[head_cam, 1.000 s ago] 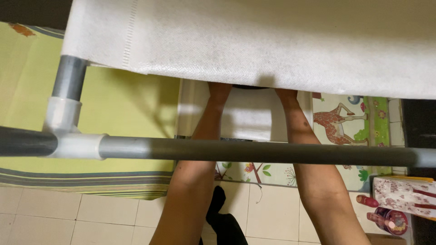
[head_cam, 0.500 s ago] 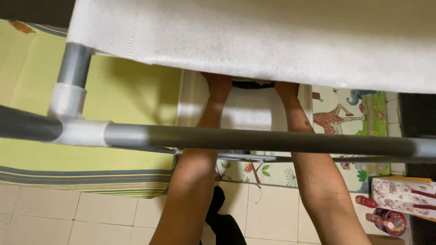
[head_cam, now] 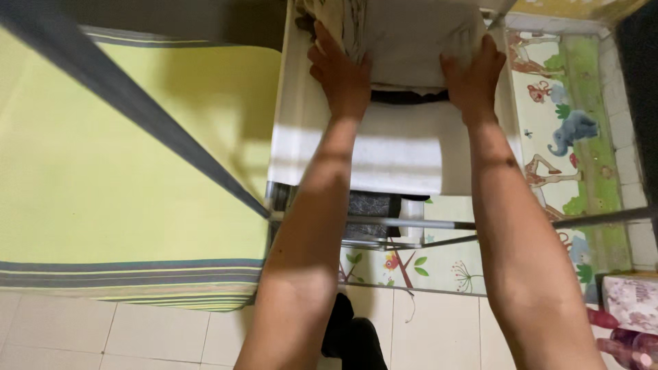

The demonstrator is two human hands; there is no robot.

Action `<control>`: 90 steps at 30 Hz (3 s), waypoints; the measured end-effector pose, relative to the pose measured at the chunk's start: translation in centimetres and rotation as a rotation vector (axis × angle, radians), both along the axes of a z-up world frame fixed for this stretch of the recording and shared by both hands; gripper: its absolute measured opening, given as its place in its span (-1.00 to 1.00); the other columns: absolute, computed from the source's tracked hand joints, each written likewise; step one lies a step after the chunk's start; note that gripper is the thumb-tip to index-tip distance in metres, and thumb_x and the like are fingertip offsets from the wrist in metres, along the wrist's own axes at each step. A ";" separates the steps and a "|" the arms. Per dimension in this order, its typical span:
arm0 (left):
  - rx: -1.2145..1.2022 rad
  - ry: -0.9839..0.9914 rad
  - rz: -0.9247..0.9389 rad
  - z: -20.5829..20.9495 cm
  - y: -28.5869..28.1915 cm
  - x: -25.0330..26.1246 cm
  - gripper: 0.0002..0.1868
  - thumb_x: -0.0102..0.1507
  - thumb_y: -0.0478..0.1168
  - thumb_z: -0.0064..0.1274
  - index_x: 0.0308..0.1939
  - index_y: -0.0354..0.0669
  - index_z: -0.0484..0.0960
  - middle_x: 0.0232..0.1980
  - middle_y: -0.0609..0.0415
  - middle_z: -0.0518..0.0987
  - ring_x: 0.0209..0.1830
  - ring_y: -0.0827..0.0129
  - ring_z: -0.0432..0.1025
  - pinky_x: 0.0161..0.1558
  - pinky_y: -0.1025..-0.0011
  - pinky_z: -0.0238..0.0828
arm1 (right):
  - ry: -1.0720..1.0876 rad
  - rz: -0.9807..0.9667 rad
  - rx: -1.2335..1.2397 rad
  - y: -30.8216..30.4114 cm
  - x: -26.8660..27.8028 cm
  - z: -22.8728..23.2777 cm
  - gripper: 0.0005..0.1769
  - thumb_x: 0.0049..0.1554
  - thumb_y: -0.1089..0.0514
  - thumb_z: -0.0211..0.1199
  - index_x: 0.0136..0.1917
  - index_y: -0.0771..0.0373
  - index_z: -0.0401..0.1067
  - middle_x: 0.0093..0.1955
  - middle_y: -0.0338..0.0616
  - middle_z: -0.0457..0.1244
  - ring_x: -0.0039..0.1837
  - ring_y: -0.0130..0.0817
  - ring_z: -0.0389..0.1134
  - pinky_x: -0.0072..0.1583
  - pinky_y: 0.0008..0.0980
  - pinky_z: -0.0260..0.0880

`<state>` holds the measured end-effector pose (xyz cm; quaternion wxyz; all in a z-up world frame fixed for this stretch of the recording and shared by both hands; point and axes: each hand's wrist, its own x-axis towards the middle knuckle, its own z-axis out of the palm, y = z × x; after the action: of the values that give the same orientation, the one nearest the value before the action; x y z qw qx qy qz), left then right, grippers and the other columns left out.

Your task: The person picks up a pair of pants from a table, folds them lengthwise and then in thirds by hand, and places them onto a shelf on a rack.

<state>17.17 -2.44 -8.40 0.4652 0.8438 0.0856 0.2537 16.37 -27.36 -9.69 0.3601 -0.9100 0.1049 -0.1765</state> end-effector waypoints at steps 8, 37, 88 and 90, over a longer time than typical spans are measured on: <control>0.029 -0.031 -0.031 -0.1 0.7 -0.9 0.25 0.10 -0.04 0.39 0.56 -0.28 -0.24 0.42 -0.45 0.12 0.40 -0.26 0.08 0.36 -0.08 0.00 | -0.080 -0.041 -0.079 -0.3 -0.8 -1.9 -0.02 0.24 -0.11 0.43 0.60 0.41 -0.04 0.46 0.41 -0.01 0.48 0.28 0.03 0.47 0.07 0.08; -0.074 -0.065 -0.184 -0.1 2.4 -5.2 0.07 0.14 -0.31 0.35 0.54 0.05 -0.07 0.41 -0.36 0.00 0.33 -0.40 0.15 0.33 -0.14 0.18 | -0.248 0.042 -0.116 0.4 -7.5 -1.6 -0.10 0.24 -0.05 0.43 0.57 0.43 0.04 0.36 0.30 0.02 0.36 0.17 0.10 0.40 -0.06 0.16; -0.104 -0.003 -0.103 0.9 1.5 -6.9 -0.01 0.14 -0.43 0.29 0.51 -0.16 -0.02 0.33 -0.35 0.07 0.34 -0.30 0.18 0.36 0.02 0.20 | -0.141 -0.004 0.031 1.0 -7.0 -1.9 -0.02 0.16 0.02 0.44 0.60 0.40 -0.04 0.40 0.18 -0.01 0.33 0.03 0.17 0.36 -0.16 0.23; -0.087 0.028 -0.097 0.8 1.6 -6.6 -0.02 0.15 -0.42 0.29 0.51 -0.21 -0.03 0.32 -0.33 0.09 0.34 -0.27 0.20 0.37 0.05 0.20 | -0.181 0.008 -0.038 0.7 -6.7 -2.2 -0.03 0.18 0.03 0.48 0.59 0.42 -0.03 0.43 0.24 -0.03 0.39 0.11 0.12 0.39 -0.12 0.19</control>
<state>10.56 -0.80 -7.62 0.5119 0.8294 0.0622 0.2150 9.68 -26.70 -11.86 0.3514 -0.8974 0.0650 -0.2587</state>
